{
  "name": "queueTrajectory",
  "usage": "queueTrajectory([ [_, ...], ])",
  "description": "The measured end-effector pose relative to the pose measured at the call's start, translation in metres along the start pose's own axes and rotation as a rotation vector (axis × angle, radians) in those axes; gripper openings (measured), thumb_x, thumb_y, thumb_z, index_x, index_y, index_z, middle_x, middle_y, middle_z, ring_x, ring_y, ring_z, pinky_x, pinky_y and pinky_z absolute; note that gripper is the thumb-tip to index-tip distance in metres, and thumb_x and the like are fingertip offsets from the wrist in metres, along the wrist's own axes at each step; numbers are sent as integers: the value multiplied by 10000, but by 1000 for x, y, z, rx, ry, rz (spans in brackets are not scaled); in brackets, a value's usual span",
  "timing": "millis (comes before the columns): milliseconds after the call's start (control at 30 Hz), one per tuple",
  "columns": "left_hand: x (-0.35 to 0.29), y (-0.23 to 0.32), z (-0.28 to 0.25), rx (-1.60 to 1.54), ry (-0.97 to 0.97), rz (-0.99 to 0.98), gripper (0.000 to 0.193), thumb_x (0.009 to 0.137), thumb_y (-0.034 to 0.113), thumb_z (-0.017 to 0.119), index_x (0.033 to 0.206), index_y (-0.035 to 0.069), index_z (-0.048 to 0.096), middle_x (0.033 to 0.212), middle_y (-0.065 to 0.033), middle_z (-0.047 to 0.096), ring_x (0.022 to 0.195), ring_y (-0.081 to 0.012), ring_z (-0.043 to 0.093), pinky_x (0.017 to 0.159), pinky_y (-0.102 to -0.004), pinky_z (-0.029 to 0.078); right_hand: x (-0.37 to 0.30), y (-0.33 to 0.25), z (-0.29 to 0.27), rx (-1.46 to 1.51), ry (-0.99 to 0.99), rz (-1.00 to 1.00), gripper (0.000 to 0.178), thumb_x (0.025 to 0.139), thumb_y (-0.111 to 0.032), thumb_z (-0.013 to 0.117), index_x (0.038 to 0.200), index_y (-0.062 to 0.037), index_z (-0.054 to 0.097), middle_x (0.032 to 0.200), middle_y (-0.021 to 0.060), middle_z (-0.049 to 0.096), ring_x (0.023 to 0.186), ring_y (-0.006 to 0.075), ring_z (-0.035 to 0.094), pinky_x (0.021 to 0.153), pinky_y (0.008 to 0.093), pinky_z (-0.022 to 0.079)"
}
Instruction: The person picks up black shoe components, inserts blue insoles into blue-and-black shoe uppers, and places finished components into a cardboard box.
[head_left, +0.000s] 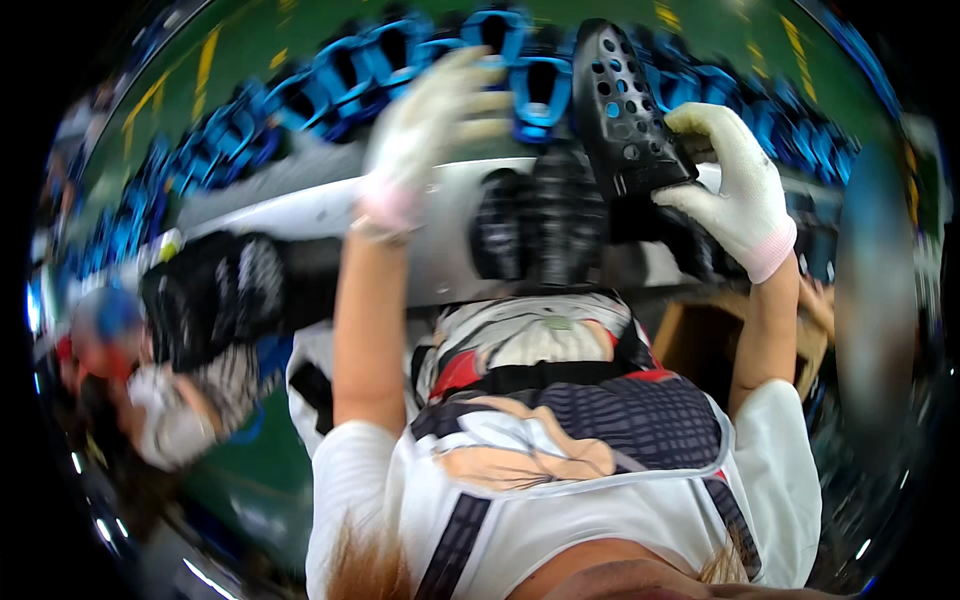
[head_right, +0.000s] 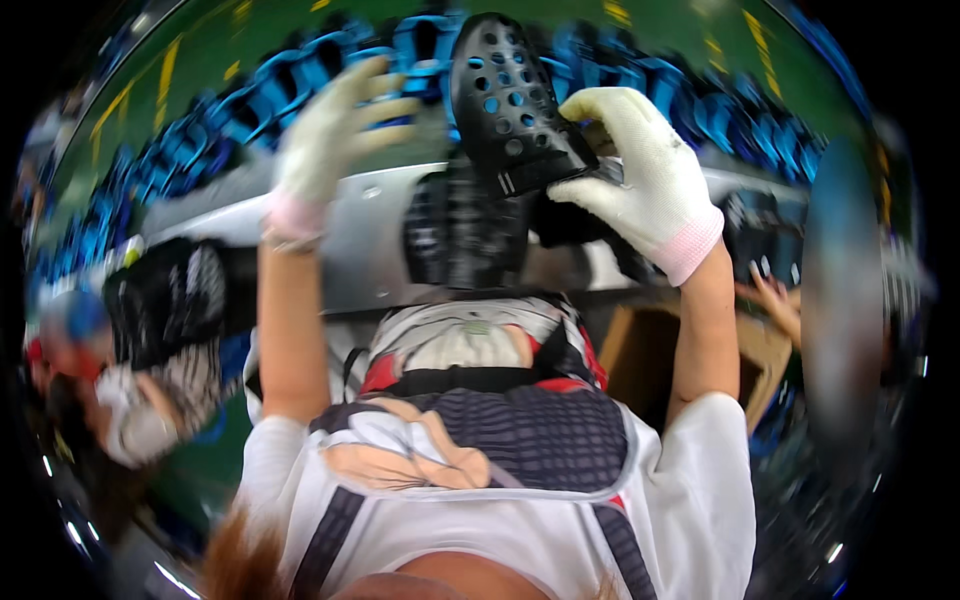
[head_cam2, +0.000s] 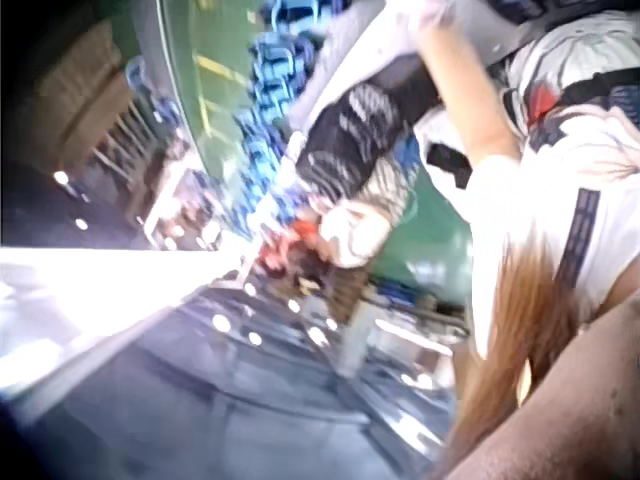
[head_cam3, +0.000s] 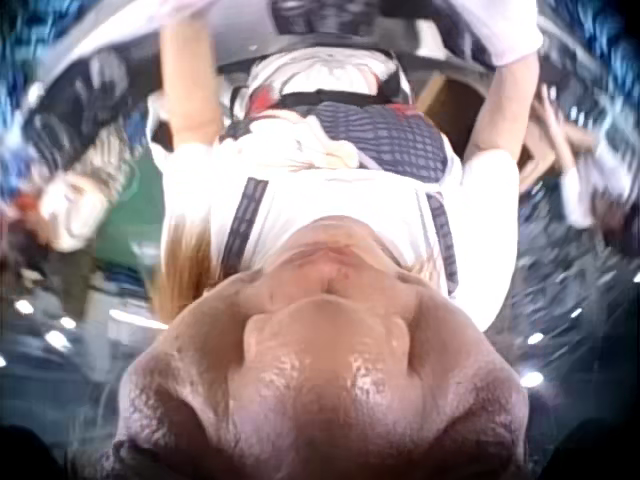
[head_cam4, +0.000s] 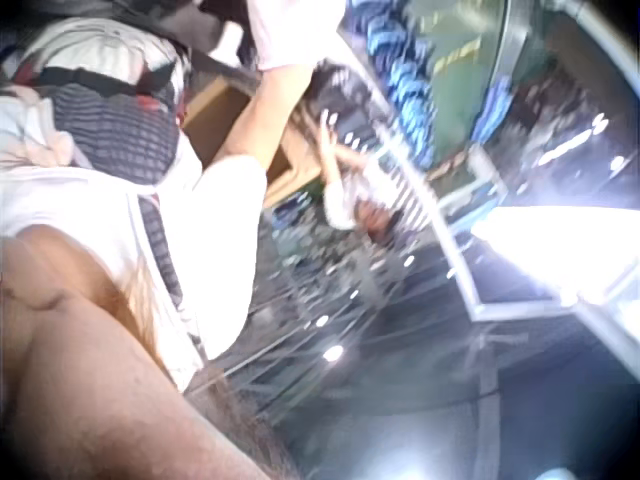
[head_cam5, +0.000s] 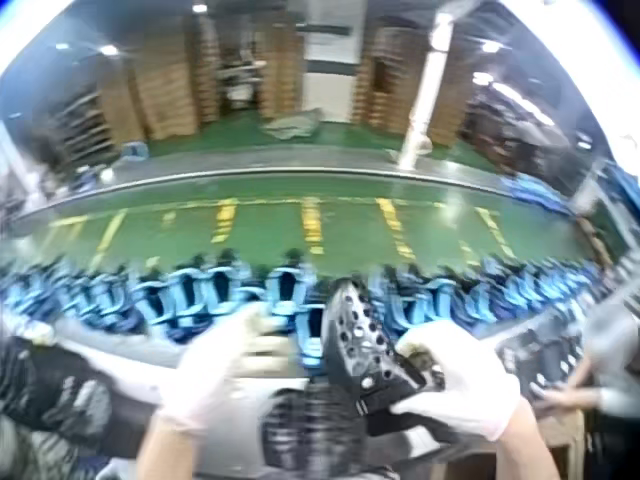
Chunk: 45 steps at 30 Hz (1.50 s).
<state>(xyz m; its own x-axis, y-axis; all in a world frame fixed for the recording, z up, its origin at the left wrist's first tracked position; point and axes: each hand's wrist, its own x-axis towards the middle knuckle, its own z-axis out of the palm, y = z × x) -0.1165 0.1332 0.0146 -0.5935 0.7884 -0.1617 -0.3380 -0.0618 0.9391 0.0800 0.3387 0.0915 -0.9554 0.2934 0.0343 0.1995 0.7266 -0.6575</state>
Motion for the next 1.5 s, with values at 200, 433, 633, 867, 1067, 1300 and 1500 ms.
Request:
queueTrajectory([
  [200,-7,3,-32,-672,160,34,386,909,367,571,1096,30,584,1001,-107,643,906,-216,642,818,-340,542,103,-66,84,246,-344,-109,558,748,-251,738,1200,6,535,1091,156,613,905,234,644,824,322,521],
  [433,14,-49,-111,-480,791,203,386,864,303,678,1096,21,554,935,-31,598,778,-123,579,669,-276,489,163,-99,191,-28,-521,61,511,796,-447,625,968,32,580,779,179,656,738,304,653,704,361,514],
  [633,28,-79,-185,876,880,258,315,832,230,549,1112,100,618,1072,-145,622,956,-356,581,858,-413,479,242,-76,223,-352,-599,-7,575,801,-517,564,903,45,632,825,228,660,824,360,649,765,414,512],
  [867,58,-83,-190,1403,574,-34,160,846,192,601,933,69,653,990,-92,610,943,-317,578,775,-420,519,326,-73,260,-594,-702,-109,589,801,-533,590,947,31,675,784,155,660,730,233,647,682,352,517],
  [1067,55,-96,-190,1319,646,-14,201,828,252,610,878,66,667,939,-139,629,893,-354,591,780,-431,502,321,-116,308,-860,-632,-110,267,811,-214,546,943,-65,723,1009,150,689,936,294,668,778,399,534],
  [1300,80,-105,-226,1324,268,-410,292,891,296,496,998,109,693,1057,-171,660,976,-338,637,820,-422,529,327,-79,363,-575,-640,8,353,837,-306,608,1072,-58,697,1022,118,688,936,271,670,815,350,523],
  [1500,84,-128,-242,1115,416,-390,351,866,354,520,1082,122,669,1113,-176,641,1051,-354,603,868,-407,506,323,-90,370,-731,-479,-255,283,854,-161,573,1105,-137,702,1142,69,669,1052,241,637,837,357,512],
])
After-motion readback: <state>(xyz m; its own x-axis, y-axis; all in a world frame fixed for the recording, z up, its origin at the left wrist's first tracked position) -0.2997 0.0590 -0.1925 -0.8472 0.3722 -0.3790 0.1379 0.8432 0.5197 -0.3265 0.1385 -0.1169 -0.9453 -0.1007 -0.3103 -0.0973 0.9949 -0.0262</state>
